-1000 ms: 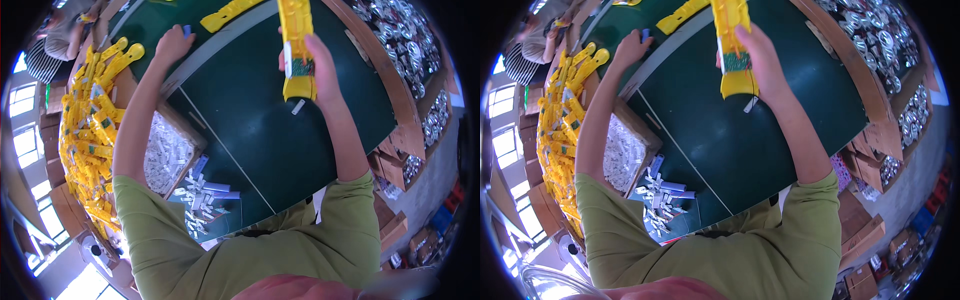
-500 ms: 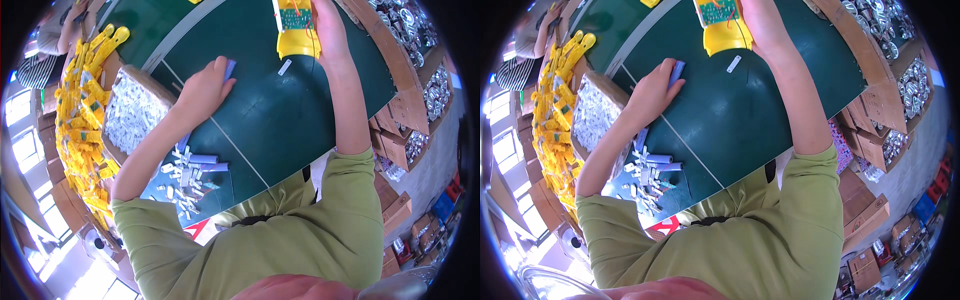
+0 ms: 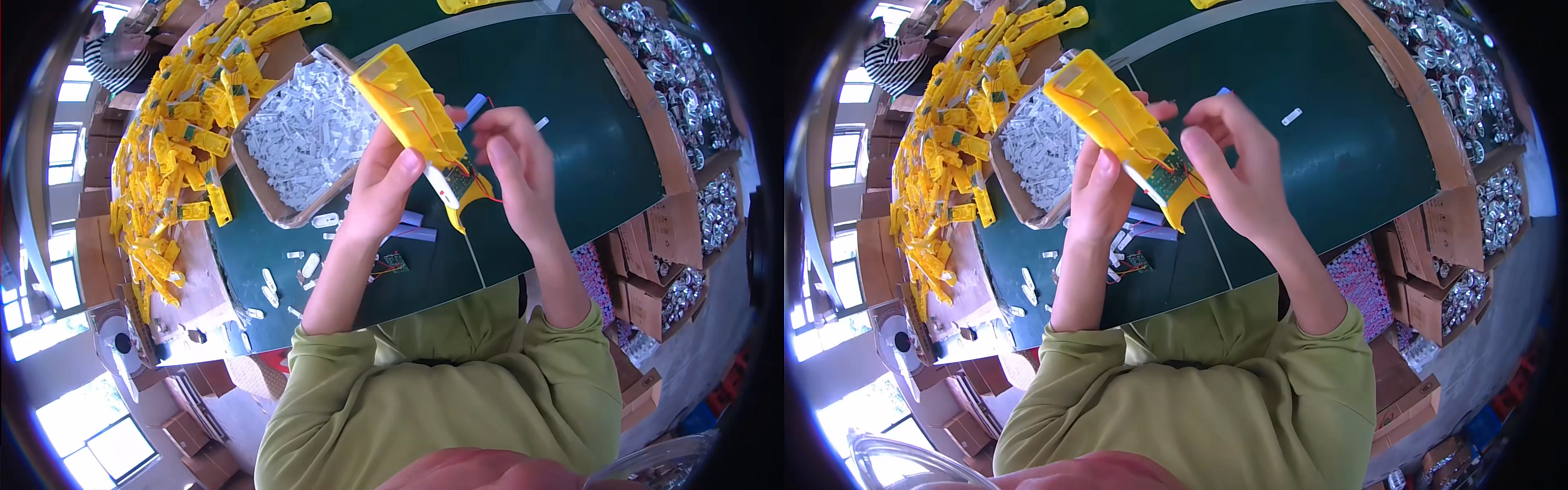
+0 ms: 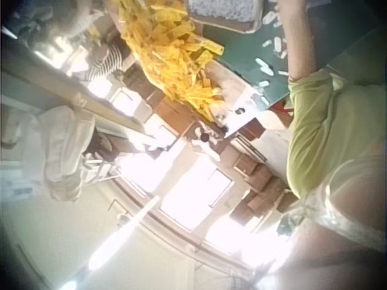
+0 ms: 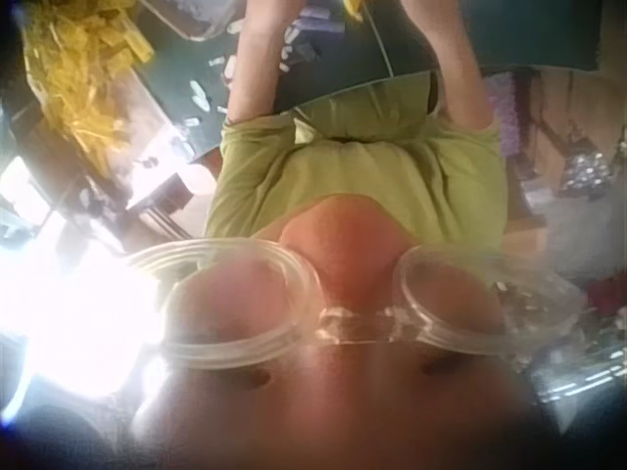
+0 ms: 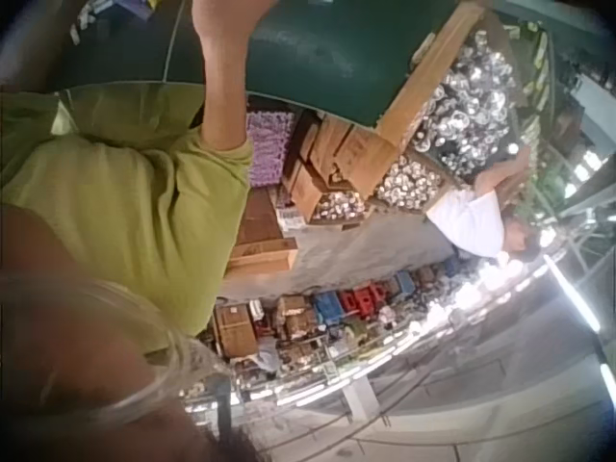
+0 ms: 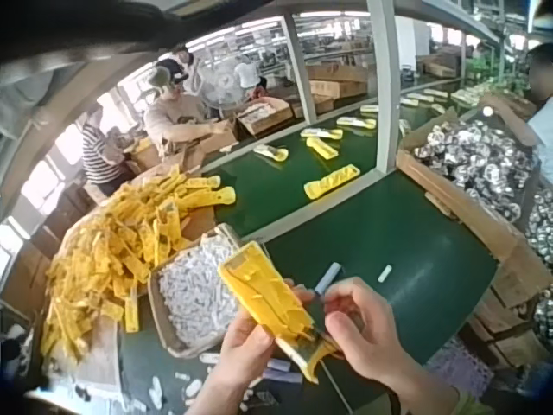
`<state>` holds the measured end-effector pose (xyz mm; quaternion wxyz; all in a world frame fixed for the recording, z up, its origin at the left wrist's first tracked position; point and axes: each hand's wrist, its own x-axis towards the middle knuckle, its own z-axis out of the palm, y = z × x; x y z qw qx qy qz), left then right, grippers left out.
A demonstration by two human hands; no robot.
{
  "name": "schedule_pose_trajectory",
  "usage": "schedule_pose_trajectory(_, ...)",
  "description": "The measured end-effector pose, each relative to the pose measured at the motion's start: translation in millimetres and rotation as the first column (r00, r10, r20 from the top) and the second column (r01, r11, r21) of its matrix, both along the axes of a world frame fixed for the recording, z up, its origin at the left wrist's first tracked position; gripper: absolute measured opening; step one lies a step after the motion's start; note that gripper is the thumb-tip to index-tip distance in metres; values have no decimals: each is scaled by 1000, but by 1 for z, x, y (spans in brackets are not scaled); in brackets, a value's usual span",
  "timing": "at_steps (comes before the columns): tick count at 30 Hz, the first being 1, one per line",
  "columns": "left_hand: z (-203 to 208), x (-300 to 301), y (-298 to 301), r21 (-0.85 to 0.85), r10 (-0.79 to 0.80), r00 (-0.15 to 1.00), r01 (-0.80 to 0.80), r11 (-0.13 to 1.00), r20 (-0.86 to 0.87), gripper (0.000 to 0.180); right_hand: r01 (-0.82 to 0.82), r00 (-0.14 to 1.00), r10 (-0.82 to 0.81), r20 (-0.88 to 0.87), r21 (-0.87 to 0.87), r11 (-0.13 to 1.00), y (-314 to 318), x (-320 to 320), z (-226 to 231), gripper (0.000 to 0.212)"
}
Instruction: Assembling small electronic components including a yellow plastic casing, battery, and circuit board at a factory workstation.
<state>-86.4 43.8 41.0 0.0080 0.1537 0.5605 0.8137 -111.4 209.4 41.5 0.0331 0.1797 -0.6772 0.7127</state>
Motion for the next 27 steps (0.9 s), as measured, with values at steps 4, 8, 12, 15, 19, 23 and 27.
schedule_pose_trajectory(4, 6, 17, -14, -43, 25, 999, -23, 999, 30, 54, 209, 877, -43, -479, 299, 931, -23, 19, 28, 24)
schedule_pose_trajectory(8, 14, 30, -18, -194, 49, 999, -49, 980, -3, 46, 244, 846, -64, -530, 277, 929, -35, 18, 33, 22)
schedule_pose_trajectory(12, 13, 38, -22, -293, 134, 991, -133, 947, -16, 42, 68, 929, 5, -369, 185, 980, -50, 19, 28, 14)
schedule_pose_trajectory(15, 11, 41, -23, -289, 246, 968, -247, 925, -41, 40, 105, 960, -76, -271, 91, 990, -59, 24, 23, 8)
schedule_pose_trajectory(19, 7, 40, -19, -147, 368, 929, -360, 922, 38, 42, 322, 842, -173, -510, 220, 921, -77, 39, 5, 11)
schedule_pose_trajectory(23, 11, 30, -7, 36, 408, 884, -427, 904, 230, 46, 428, 780, -200, -593, 273, 862, -88, 38, -6, 15)
schedule_pose_trajectory(27, -3, 32, -11, 50, 409, 870, -438, 897, 276, 37, 468, 766, -210, -608, 302, 831, -96, 38, -22, 15)
